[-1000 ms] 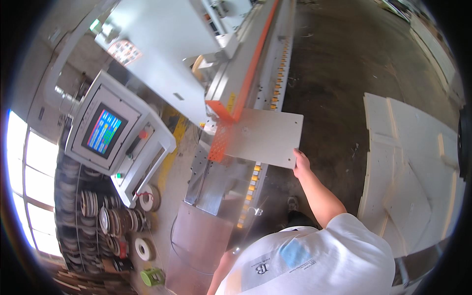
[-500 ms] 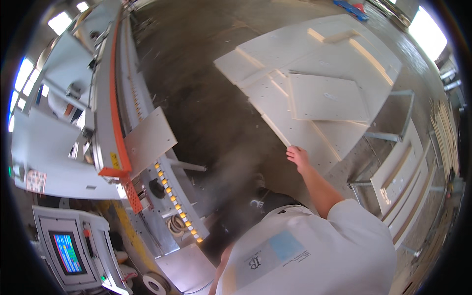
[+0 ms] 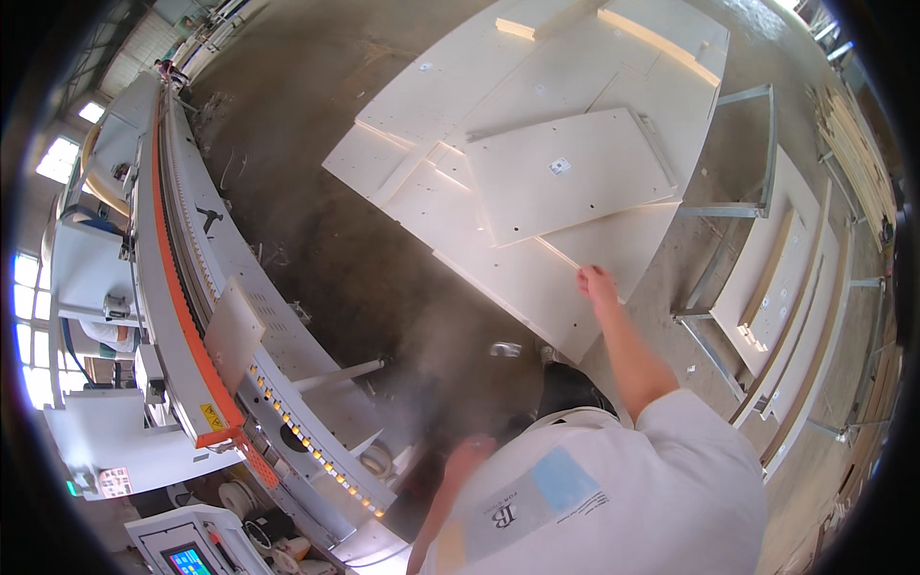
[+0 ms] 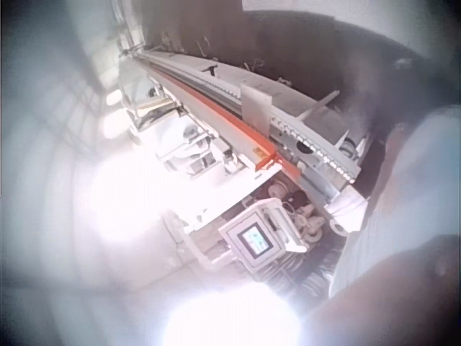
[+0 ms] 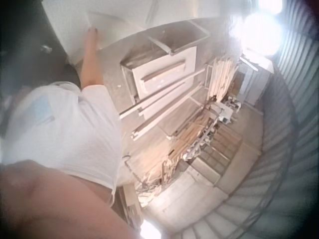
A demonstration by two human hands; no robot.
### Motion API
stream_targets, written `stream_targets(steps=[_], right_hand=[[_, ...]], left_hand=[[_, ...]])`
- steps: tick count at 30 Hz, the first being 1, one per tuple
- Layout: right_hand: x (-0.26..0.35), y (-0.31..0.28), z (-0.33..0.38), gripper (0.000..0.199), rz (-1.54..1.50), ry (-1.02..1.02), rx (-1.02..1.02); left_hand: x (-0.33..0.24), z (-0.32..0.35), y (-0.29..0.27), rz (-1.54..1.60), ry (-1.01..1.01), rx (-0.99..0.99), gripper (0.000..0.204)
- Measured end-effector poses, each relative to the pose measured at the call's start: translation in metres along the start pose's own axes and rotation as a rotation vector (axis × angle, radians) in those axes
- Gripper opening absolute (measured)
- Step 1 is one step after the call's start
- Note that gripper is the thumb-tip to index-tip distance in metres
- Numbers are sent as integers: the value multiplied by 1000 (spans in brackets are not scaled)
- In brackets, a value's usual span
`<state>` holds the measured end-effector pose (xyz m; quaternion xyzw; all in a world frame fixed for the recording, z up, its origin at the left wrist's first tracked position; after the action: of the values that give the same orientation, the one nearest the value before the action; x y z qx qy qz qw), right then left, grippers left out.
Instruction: The person picks up wood panels from a stack, places them into an edge-banding machine one by one, and then moves the processed panels to a separate pile.
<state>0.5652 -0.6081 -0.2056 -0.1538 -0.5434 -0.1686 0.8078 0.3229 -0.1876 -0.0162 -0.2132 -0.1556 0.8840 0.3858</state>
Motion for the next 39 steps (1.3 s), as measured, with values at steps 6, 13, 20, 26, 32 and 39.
stream_targets(steps=[6,13,20,26,32,39], right_hand=[[13,19,-124,40,-341,85,-109],[16,18,-152,33,-410,156,-194],[-10,-38,-97,33,-514,292,-138],[7,-63,-52,38,-846,221,-243],[54,-61,-24,37,-951,92,-161],[65,-33,39,39,-873,70,145]], left_hand=[[-64,-6,0,-1,-7,-31,28],[-93,-35,-43,-31,199,-263,39],[-148,-57,-62,11,45,-48,34],[-173,-66,-52,50,-45,14,32],[-165,-62,-50,40,187,106,26],[-179,-24,-69,129,118,-165,27]])
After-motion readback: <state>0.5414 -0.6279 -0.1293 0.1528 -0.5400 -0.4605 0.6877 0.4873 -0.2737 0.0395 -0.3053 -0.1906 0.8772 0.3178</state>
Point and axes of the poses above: each hand's wrist, its own z-axis away from the middle knuckle, its own y-axis out of the palm, x = y × z, the point moved 3 cm from there along -z, towards the middle knuckle, and after that the axes turned 15 degrees about -y, right-handed, at the moved point
